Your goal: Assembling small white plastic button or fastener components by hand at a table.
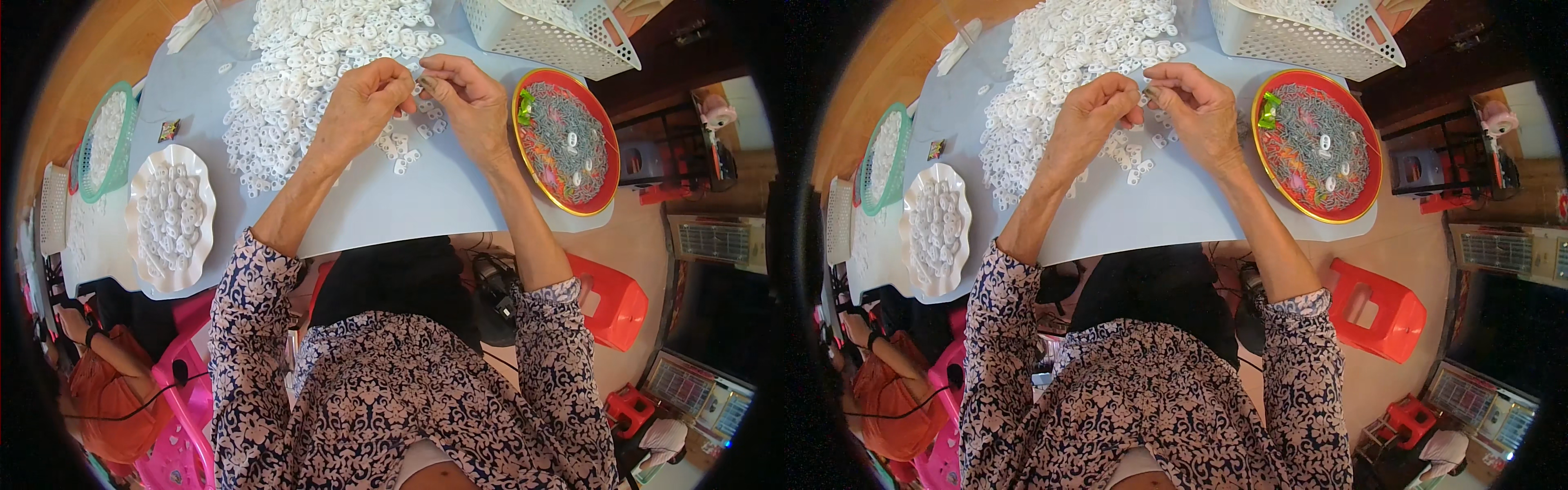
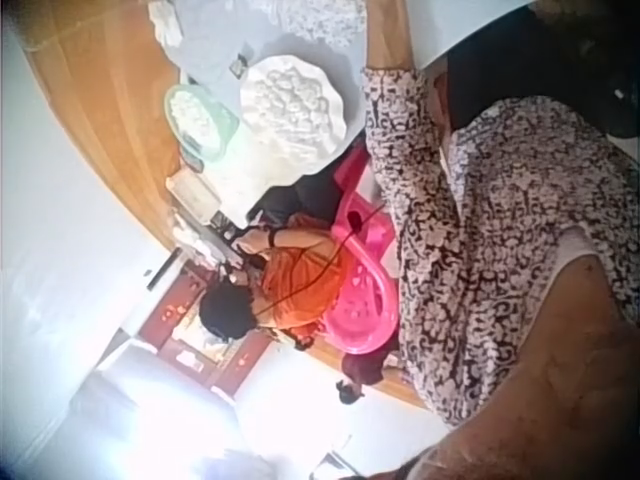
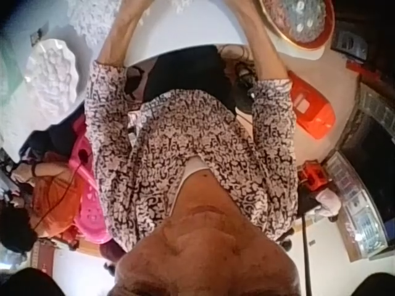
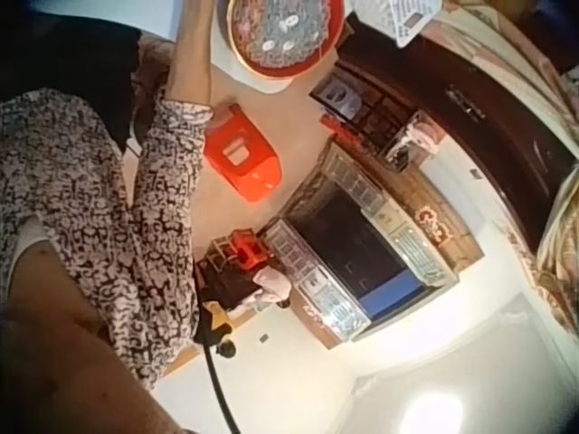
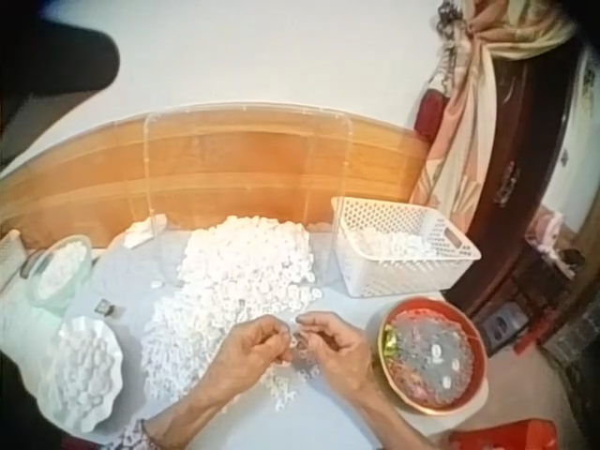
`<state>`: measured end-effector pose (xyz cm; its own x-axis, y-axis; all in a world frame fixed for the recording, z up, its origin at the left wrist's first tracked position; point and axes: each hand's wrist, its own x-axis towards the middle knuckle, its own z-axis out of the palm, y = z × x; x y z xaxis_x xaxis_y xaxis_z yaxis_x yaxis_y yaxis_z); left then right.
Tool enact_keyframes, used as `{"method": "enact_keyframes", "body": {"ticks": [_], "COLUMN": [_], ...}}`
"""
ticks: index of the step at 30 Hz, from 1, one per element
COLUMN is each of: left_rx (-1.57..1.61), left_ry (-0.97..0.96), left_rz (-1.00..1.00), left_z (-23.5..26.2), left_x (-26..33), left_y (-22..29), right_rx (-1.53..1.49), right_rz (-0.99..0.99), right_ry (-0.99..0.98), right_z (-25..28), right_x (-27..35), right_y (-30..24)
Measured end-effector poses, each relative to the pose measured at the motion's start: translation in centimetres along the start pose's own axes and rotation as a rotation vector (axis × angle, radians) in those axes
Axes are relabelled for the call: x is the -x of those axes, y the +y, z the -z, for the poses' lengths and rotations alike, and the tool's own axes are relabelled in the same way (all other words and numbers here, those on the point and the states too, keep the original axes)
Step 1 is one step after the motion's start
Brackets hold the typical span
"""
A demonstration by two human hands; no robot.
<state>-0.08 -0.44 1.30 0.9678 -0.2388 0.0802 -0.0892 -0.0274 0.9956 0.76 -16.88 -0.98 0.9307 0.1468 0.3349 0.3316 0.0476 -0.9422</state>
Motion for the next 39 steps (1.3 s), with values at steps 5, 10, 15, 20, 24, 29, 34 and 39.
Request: {"method": "enact_keyframes", "body": {"ticks": [5, 10, 15, 20, 24, 29, 34, 39], "left_rx": [-0.03, -0.034, -0.062, -0.071, -0.084, -0.083, -0.081, -0.082], "left_ry": [0.005, 0.004, 0.017, 0.005, -0.031, -0.018, 0.033, 0.002], "left_rz": [-0.004, -0.011, -0.016, -0.017, 0.014, 0.025, -0.028, -0.041], "left_z": [0.09, -0.01, 0.09, 0.17, 0.21, 0.19, -0.23, -0.02], "left_x": [0.03, -0.15, -0.01, -0.03, -0.09, 0.04, 0.14, -0.08], "left_y": [-0.03, -0.19, 0.05, -0.33, -0.14, -0.13, -0.23, -0.4], "right_rx": [-0.013, -0.041, -0.039, -0.046, -0.059, -0.057, -0.064, -0.031], "right_rz": [0.002, -0.007, -0.023, -0.011, -0.006, -0.02, -0.022, -0.078], "right_ry": [0.003, 0.026, 0.034, 0.008, 0.045, 0.056, 0.049, -0.004], "right_z": [-0.21, -0.13, -0.22, -0.22, -0.26, -0.46, -0.42, 0.24], "right_x": [0.0, 0.01, -0.01, 0.07, 0.04, 0.01, 0.03, 0.02], "right_y": [0.04, -0.26, -0.31, -0.1, -0.23, 0.04, -0.19, -0.09]}}
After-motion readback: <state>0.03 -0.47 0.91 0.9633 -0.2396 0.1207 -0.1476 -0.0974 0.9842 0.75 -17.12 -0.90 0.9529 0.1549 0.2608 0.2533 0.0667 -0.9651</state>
